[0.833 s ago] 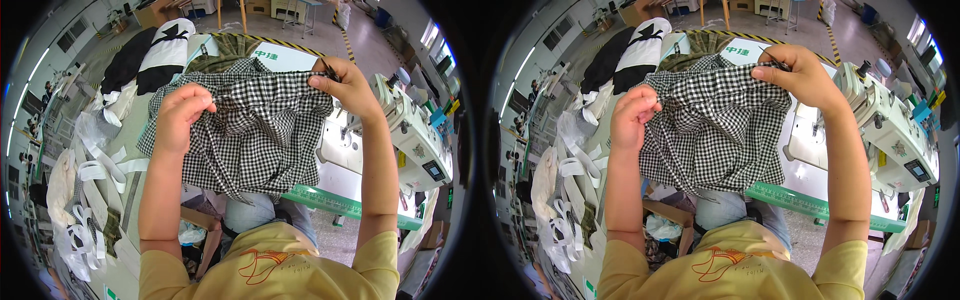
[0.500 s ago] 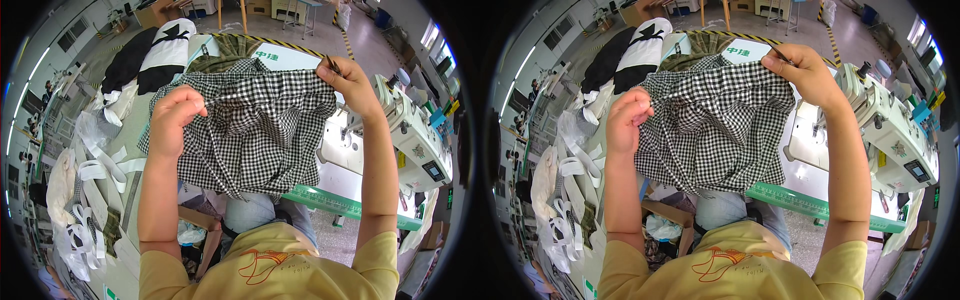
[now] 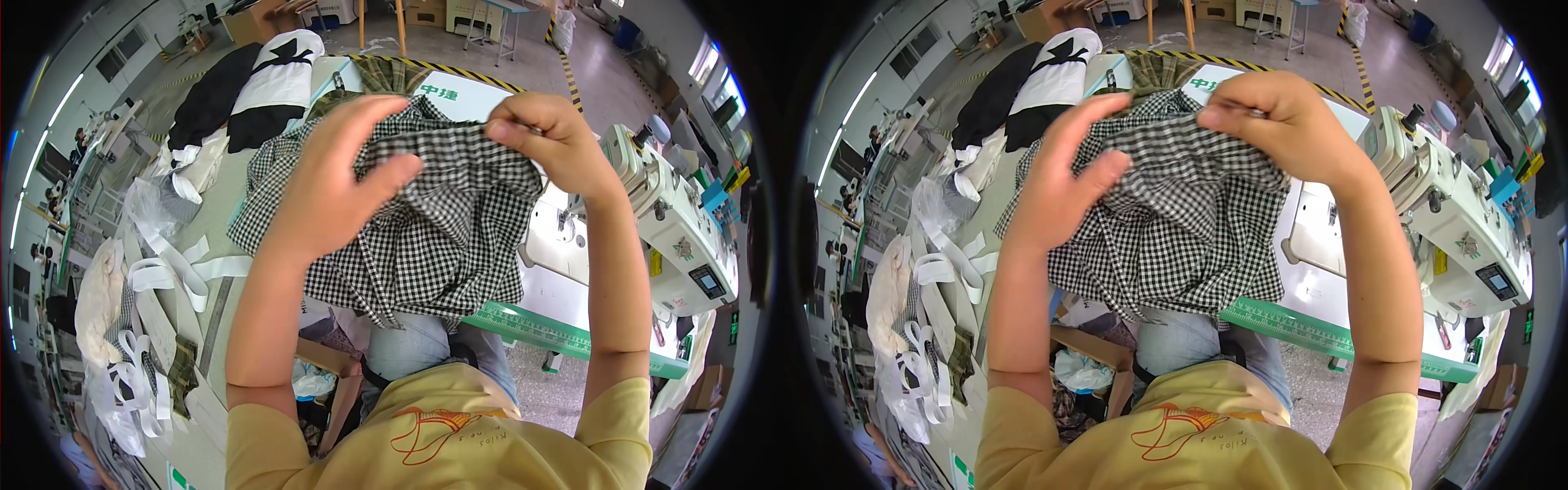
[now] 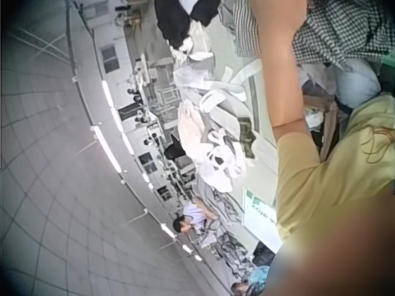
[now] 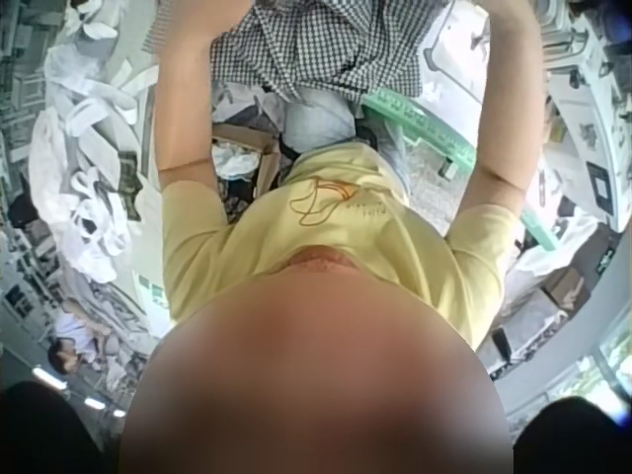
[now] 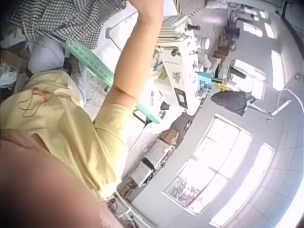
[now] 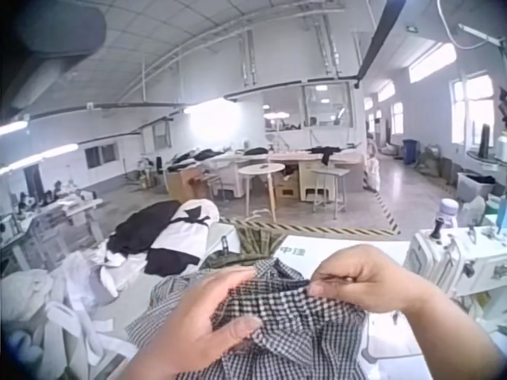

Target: The person is threading a drawstring through the waistband of checkered pants and inspecting the garment at a factory workbench.

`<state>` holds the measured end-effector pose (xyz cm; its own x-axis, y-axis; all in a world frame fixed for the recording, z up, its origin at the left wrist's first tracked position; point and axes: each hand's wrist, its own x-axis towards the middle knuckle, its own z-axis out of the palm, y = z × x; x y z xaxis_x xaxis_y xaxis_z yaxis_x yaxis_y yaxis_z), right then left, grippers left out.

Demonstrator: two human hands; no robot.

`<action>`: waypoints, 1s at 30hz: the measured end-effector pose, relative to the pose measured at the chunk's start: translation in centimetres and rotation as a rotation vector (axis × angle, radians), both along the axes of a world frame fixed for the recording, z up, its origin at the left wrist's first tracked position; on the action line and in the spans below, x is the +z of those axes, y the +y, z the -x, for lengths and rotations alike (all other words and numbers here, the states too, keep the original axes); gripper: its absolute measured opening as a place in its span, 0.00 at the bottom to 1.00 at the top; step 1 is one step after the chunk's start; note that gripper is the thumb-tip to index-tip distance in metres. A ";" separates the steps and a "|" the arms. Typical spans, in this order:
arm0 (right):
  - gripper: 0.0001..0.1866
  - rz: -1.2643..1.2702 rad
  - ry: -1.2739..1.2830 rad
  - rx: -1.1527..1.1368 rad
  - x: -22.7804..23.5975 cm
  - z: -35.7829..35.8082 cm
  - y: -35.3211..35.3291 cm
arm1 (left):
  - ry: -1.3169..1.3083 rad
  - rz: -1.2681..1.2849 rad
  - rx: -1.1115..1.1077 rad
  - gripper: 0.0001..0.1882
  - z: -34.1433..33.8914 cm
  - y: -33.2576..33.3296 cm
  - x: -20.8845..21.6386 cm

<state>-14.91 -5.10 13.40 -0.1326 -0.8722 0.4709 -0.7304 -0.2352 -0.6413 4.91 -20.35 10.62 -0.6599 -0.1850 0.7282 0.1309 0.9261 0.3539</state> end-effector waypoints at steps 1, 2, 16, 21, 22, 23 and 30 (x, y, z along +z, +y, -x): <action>0.13 0.046 -0.001 0.059 0.2 -0.8 -0.7 | -0.082 -0.042 -0.068 0.20 0.3 0.7 0.3; 0.13 0.017 0.008 0.111 0.7 -1.5 -1.2 | -0.163 -0.085 -0.136 0.19 0.4 1.0 0.4; 0.08 -0.257 -0.141 0.184 2.2 0.7 -2.5 | -0.103 -0.231 0.005 0.09 -11.1 -4.2 0.8; 0.09 -0.180 -0.057 0.169 2.9 -0.5 -3.4 | -0.195 -0.117 0.127 0.11 -9.9 -3.7 1.2; 0.10 -0.163 -0.059 0.161 3.0 -0.6 -3.6 | -0.182 -0.045 0.101 0.12 -8.7 -3.4 1.7; 0.10 -0.166 -0.056 0.164 3.2 -0.8 -3.8 | -0.200 -0.156 0.072 0.15 -7.0 -2.1 2.4; 0.12 -0.089 0.112 0.191 4.5 -1.1 -4.4 | -0.346 -0.472 -0.050 0.17 -3.2 -1.3 2.9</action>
<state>-13.77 -9.49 17.85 0.0877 -0.9153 0.3932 -0.7458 -0.3220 -0.5832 8.10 -21.61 13.48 -0.8610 -0.3995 0.3149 -0.0265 0.6534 0.7565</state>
